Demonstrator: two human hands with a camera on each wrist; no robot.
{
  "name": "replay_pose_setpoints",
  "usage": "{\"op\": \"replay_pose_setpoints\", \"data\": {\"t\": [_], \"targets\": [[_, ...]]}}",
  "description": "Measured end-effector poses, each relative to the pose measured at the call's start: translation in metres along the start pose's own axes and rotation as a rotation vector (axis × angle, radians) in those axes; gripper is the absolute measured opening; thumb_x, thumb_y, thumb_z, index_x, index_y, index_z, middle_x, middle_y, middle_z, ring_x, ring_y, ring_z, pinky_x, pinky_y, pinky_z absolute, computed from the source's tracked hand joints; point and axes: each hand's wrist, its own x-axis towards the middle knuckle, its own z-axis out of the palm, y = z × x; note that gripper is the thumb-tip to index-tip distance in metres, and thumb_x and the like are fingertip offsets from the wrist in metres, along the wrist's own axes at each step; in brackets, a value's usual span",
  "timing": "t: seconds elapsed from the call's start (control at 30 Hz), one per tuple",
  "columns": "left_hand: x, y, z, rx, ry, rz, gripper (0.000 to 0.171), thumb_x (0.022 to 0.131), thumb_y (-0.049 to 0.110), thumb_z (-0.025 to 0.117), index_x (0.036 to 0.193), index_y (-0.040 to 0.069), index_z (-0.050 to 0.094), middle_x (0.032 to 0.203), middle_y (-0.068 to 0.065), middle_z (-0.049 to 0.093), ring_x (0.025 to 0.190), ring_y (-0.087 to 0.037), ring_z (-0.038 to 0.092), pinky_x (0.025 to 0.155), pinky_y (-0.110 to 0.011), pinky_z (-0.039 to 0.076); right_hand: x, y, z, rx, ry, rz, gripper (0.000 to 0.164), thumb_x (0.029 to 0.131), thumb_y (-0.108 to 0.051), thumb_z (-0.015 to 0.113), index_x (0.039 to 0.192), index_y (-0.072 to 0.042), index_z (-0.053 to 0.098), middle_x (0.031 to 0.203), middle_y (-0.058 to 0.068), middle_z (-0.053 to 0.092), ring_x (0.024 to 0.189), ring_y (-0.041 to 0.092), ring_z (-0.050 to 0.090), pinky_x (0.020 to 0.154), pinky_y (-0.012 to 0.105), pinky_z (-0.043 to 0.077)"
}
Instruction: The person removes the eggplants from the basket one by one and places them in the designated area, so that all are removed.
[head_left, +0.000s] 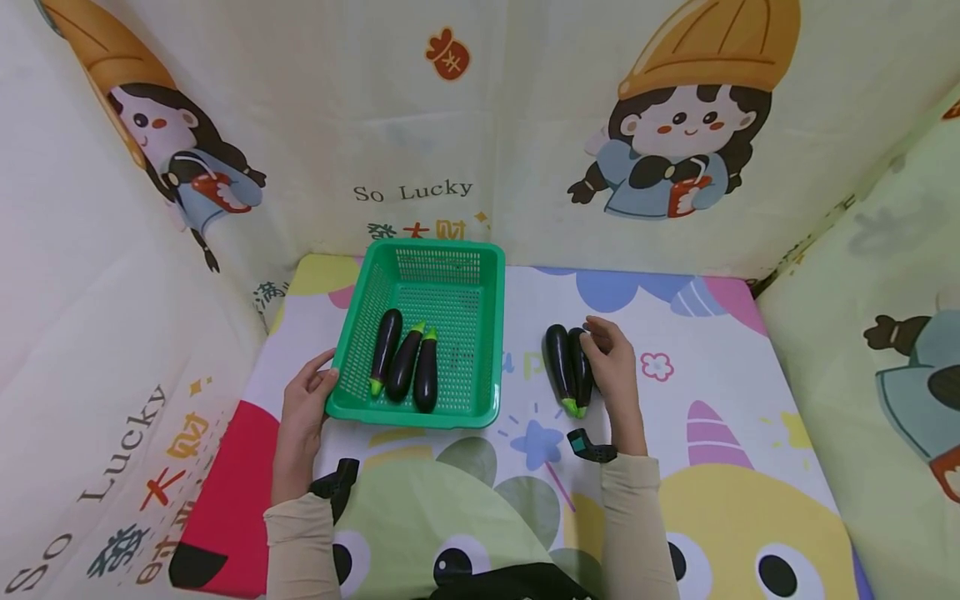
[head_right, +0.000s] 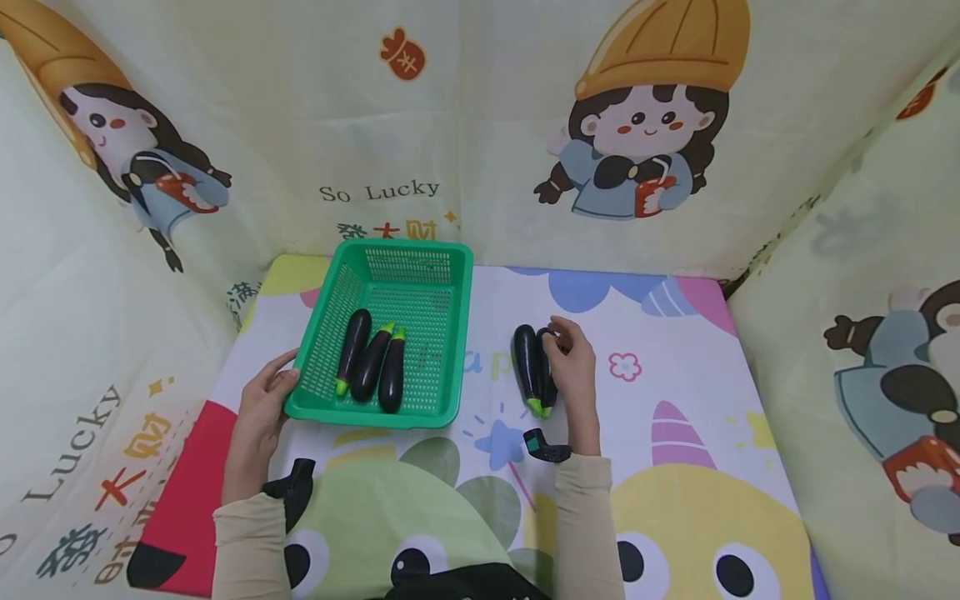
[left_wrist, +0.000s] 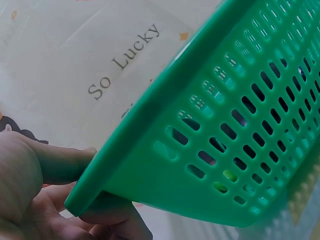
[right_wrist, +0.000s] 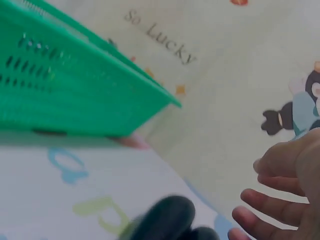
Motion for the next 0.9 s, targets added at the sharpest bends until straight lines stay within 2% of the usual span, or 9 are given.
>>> {"op": "replay_pose_setpoints", "data": {"t": [0.23,0.37,0.53,0.63,0.73,0.9], "targets": [[0.0,0.001,0.0,-0.019,-0.004,0.0,0.054,0.108,0.03,0.056,0.16,0.025,0.043,0.104,0.012,0.061,0.084,-0.004,0.065,0.076,-0.015,0.057,-0.007,-0.016,0.022,0.105,-0.116,-0.061,0.041,0.106,-0.018,0.062,0.146,-0.01,0.058,0.143,0.017,0.063,0.129,0.033,0.061,0.098,0.021,0.046],[-0.001,0.001,0.001,-0.016,0.004,0.003,0.053,0.108,0.031,0.057,0.16,0.024,0.044,0.105,0.01,0.06,0.086,-0.005,0.066,0.076,-0.015,0.057,-0.009,-0.025,0.038,0.132,-0.17,-0.083,0.04,0.106,-0.017,0.062,0.145,-0.012,0.059,0.142,0.019,0.064,0.124,0.032,0.063,0.093,0.017,0.048],[-0.002,0.0,0.002,-0.017,0.009,0.015,0.053,0.107,0.032,0.058,0.159,0.024,0.045,0.105,0.01,0.06,0.086,-0.005,0.065,0.076,-0.016,0.057,-0.014,-0.034,0.054,0.164,-0.228,-0.098,0.041,0.105,-0.02,0.063,0.145,-0.013,0.058,0.141,0.016,0.065,0.124,0.033,0.063,0.101,0.032,0.05],[-0.002,0.0,0.003,-0.015,0.006,0.018,0.054,0.107,0.032,0.058,0.159,0.024,0.045,0.105,0.01,0.061,0.085,-0.004,0.065,0.076,-0.016,0.058,-0.019,-0.039,0.063,0.18,-0.262,-0.118,0.041,0.105,-0.022,0.064,0.145,-0.014,0.059,0.139,0.013,0.066,0.125,0.032,0.064,0.107,0.046,0.051],[-0.003,-0.001,0.003,-0.011,0.009,0.014,0.054,0.107,0.032,0.059,0.159,0.024,0.046,0.105,0.01,0.061,0.086,-0.005,0.065,0.076,-0.016,0.058,-0.024,-0.045,0.073,0.206,-0.306,-0.143,0.042,0.105,-0.021,0.064,0.145,-0.012,0.058,0.138,0.014,0.066,0.124,0.032,0.065,0.106,0.05,0.053],[-0.003,0.0,0.004,0.008,0.018,0.01,0.054,0.107,0.033,0.059,0.159,0.026,0.045,0.107,0.011,0.06,0.088,-0.005,0.066,0.078,-0.015,0.058,-0.033,-0.051,0.087,0.241,-0.413,-0.162,0.043,0.106,-0.019,0.062,0.148,-0.01,0.054,0.143,0.016,0.061,0.128,0.032,0.063,0.108,0.048,0.053]]}}
